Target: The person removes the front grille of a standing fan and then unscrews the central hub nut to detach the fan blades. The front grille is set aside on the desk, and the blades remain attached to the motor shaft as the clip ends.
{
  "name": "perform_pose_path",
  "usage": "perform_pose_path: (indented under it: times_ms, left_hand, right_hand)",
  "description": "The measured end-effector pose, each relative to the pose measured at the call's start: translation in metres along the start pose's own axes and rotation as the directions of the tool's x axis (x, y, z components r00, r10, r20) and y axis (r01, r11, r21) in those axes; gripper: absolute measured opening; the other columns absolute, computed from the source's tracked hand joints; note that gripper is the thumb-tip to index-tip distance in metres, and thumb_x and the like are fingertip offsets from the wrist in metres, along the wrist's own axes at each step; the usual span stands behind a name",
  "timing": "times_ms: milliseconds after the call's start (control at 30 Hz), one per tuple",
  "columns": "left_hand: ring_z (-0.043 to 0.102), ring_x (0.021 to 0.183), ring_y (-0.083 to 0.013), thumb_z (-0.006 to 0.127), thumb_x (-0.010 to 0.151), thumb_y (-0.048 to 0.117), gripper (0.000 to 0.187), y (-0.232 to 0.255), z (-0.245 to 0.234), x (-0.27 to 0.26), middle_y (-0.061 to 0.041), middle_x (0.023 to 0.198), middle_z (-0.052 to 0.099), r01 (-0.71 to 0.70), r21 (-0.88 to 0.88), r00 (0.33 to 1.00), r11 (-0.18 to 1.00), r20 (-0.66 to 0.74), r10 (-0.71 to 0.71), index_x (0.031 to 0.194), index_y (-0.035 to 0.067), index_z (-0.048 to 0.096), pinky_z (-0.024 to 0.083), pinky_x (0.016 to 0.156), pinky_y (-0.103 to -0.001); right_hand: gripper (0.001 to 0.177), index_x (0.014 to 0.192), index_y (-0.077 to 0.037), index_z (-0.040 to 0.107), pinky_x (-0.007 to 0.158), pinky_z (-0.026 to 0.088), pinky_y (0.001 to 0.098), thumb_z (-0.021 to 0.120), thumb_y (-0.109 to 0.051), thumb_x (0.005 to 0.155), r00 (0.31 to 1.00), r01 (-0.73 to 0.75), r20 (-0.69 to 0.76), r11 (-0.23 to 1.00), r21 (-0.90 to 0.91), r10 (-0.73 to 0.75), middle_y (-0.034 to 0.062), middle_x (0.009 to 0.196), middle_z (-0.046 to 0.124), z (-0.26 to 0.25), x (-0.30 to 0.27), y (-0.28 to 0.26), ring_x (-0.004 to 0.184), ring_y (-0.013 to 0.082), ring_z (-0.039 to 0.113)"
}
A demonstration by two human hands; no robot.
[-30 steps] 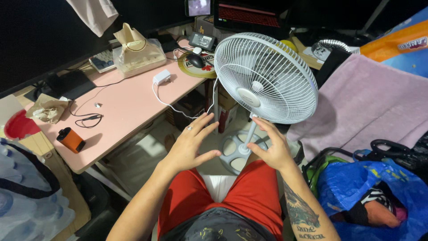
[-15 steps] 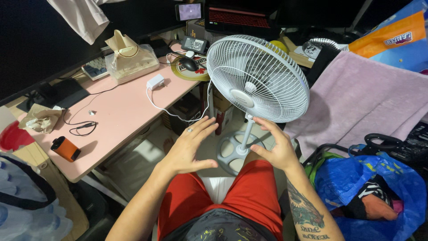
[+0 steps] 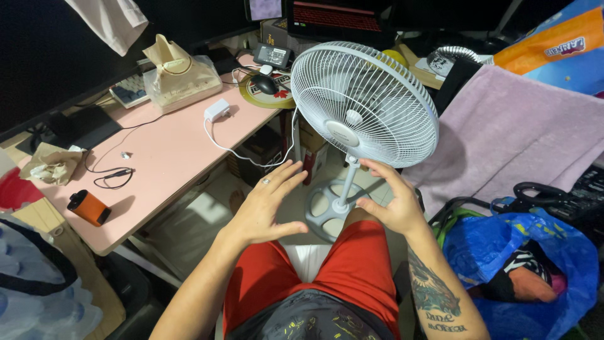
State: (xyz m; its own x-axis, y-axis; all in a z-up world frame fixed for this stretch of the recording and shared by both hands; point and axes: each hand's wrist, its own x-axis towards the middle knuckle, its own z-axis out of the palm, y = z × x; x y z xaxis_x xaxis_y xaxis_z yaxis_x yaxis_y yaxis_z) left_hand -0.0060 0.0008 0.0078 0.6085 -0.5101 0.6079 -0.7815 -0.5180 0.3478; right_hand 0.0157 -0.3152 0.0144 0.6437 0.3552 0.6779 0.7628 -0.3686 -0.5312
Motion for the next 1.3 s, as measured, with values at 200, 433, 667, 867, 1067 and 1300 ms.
perform_pose_path:
  times_ms: [200,433,667,867,1067,1300]
  left_hand:
    - [0.04,0.15,-0.0404,0.076,0.081,0.06,0.094,-0.0037,0.0025,-0.0022,-0.019,0.158,0.046,-0.011,0.002,1.0,1.0,-0.007,0.011,0.152,0.006,0.047,0.034,0.121,-0.051]
    - [0.042,0.149,-0.0412,0.077,0.082,0.058,0.092,-0.0032,0.0007,-0.0022,-0.021,0.158,0.046,0.004,-0.009,1.0,1.0,-0.004,-0.004,0.151,0.004,0.049,0.036,0.121,-0.05]
    - [0.042,0.149,-0.041,0.077,0.083,0.057,0.091,-0.0053,0.001,-0.0031,-0.021,0.158,0.046,0.015,-0.016,1.0,1.0,0.001,-0.015,0.151,0.003,0.049,0.036,0.121,-0.05]
    - [0.042,0.15,-0.04,0.076,0.084,0.056,0.088,-0.0059,0.0019,-0.0035,-0.02,0.158,0.047,0.039,-0.032,0.999,0.999,-0.005,-0.039,0.15,0.004,0.05,0.036,0.121,-0.05]
    - [0.042,0.15,-0.0401,0.075,0.086,0.055,0.086,-0.009,0.0059,-0.003,-0.02,0.158,0.047,0.046,-0.043,0.999,0.998,-0.013,-0.047,0.151,0.004,0.05,0.036,0.121,-0.05]
    - [0.042,0.15,-0.0402,0.074,0.087,0.053,0.083,-0.0081,0.0087,-0.0025,-0.019,0.158,0.047,0.037,-0.047,0.999,0.998,-0.011,-0.037,0.15,0.004,0.05,0.036,0.121,-0.049]
  right_hand:
    - [0.071,0.144,-0.005,0.055,0.106,0.052,0.0366,0.085,-0.018,0.081,1.0,0.018,-0.017,1.0,0.008,-0.018,0.0113,0.14,0.066,0.0014,-0.0005,0.0032,0.129,0.0237,0.065]
    - [0.07,0.143,-0.004,0.056,0.107,0.051,0.037,0.085,-0.015,0.081,1.0,0.02,-0.013,1.0,-0.003,-0.02,0.0123,0.14,0.066,0.0015,-0.0025,0.0021,0.129,0.0246,0.064]
    - [0.069,0.143,-0.004,0.056,0.107,0.052,0.0355,0.086,-0.015,0.081,1.0,0.03,0.001,1.0,0.006,-0.03,0.0116,0.14,0.067,0.0014,-0.0041,0.0025,0.127,0.0245,0.065]
    - [0.067,0.142,-0.004,0.057,0.107,0.053,0.0351,0.085,-0.015,0.082,1.0,0.027,0.001,1.0,0.005,-0.027,0.0114,0.139,0.067,0.0008,-0.0035,-0.0016,0.125,0.0242,0.066]
    - [0.066,0.14,-0.004,0.059,0.107,0.053,0.035,0.086,-0.016,0.081,1.0,0.014,0.003,1.0,-0.014,-0.014,0.0113,0.138,0.068,0.0002,-0.0027,-0.002,0.124,0.0237,0.067]
    - [0.067,0.14,-0.005,0.06,0.106,0.053,0.035,0.086,-0.015,0.079,1.0,-0.013,0.001,1.0,-0.005,0.013,0.0105,0.137,0.069,0.0001,-0.0049,0.0012,0.122,0.0229,0.067]
